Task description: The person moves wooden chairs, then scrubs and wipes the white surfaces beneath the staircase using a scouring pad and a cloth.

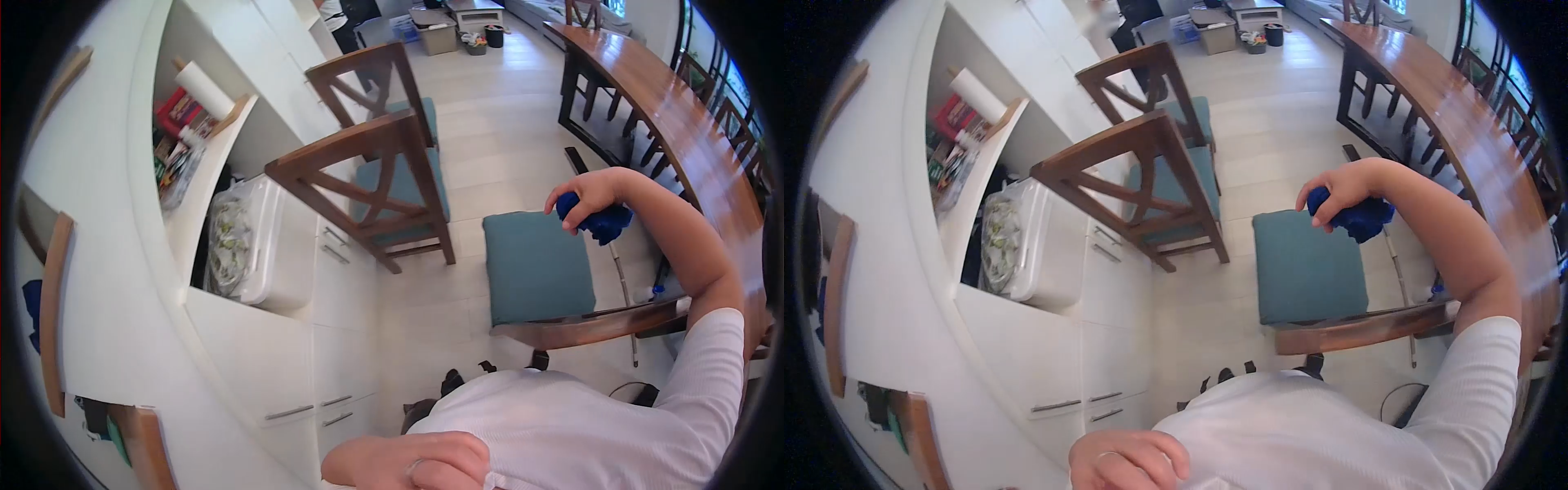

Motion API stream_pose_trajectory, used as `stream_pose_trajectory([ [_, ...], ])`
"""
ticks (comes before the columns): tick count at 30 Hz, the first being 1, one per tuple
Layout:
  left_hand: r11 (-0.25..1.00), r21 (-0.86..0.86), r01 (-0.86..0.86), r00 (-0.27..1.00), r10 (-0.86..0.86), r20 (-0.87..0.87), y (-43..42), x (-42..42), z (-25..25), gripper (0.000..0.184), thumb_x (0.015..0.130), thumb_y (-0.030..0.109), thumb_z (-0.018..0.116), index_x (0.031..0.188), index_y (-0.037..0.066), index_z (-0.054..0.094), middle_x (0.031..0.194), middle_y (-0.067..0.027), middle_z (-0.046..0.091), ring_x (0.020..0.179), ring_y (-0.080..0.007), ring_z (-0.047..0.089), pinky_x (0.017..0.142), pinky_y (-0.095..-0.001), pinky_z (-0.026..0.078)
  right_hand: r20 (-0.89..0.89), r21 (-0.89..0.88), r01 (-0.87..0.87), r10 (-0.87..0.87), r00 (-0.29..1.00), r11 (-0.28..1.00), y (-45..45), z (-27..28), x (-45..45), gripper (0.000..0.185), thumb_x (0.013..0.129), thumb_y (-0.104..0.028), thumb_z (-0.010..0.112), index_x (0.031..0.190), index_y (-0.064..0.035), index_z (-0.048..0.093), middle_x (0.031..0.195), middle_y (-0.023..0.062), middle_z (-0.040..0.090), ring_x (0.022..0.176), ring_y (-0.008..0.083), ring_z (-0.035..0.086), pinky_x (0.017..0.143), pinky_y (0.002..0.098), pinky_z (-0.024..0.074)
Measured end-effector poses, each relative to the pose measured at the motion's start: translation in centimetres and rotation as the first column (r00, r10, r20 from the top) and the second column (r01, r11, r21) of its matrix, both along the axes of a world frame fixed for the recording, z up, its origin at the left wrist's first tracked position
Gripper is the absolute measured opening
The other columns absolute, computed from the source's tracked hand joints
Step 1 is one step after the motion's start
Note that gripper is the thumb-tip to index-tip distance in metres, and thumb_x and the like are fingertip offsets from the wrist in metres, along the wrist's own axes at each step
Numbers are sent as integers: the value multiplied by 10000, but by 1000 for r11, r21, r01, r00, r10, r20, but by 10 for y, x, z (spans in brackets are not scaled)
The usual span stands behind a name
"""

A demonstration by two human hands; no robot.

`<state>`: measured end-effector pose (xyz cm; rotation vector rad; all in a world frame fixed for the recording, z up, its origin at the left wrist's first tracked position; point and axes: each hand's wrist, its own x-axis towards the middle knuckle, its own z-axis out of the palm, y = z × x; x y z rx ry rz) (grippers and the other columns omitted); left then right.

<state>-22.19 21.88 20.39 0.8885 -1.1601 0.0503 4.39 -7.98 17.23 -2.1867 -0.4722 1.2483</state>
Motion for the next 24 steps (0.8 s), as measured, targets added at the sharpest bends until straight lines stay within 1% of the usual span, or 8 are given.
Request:
stream_pose_trajectory([
  [4,1000,-2,29,998,-29,-63,50,-8,5,394,758,555,645,884,183,673,966,-130,513,820,-239,472,686,-356,368,80,-47,-131,135,988,990,70,-13,5,525,744,-245,702,1213,-117,504,874,55,651,829,173,601,745,312,474],
  [6,998,54,-19,1000,19,10,73,-9,6,430,796,529,605,1018,164,648,1049,-170,515,887,-294,496,717,-406,386,151,-99,-163,177,973,982,98,-16,6,540,730,-261,708,1220,-150,507,915,62,643,866,187,593,769,320,468],
  [8,976,105,-191,981,186,50,92,-6,-1,426,834,510,562,1032,137,611,1024,-160,525,869,-289,512,710,-421,411,237,-171,-201,238,942,965,119,-20,9,562,714,-272,715,1229,-180,509,939,68,633,902,196,582,799,323,458],
  [11,813,204,-545,835,549,40,125,13,-21,383,871,473,530,953,101,563,927,-102,529,799,-217,517,699,-405,440,292,-173,-208,251,923,963,134,-41,28,537,715,-294,701,1209,-191,520,938,69,624,912,213,579,810,341,452],
  [16,518,299,-801,459,853,-248,190,105,-59,468,852,467,563,1098,71,524,1032,-98,495,935,-192,478,871,-364,378,422,-96,-19,58,905,995,147,-75,81,480,704,-289,688,1149,-171,553,990,122,615,922,264,585,807,372,462],
  [20,366,376,-852,248,912,-327,232,179,-71,484,897,453,489,1182,64,451,1136,-96,479,1020,-195,462,910,-366,350,571,190,154,-237,786,970,169,-107,123,436,726,-247,677,1131,-161,540,895,118,616,835,245,602,764,362,479],
  [21,337,397,-854,194,914,-357,237,199,-72,490,905,452,471,1207,69,425,1168,-100,469,1050,-202,456,924,-367,340,572,187,268,-326,753,945,177,-111,130,461,723,-249,694,1142,-157,524,894,120,616,846,232,601,774,355,478],
  [24,313,444,-840,113,900,-420,255,247,-79,524,921,469,420,1276,88,358,1279,-111,412,1159,-224,409,980,-383,296,489,396,360,-526,696,845,194,-126,144,578,697,-335,728,1177,-117,492,941,117,627,865,250,607,784,362,474],
])
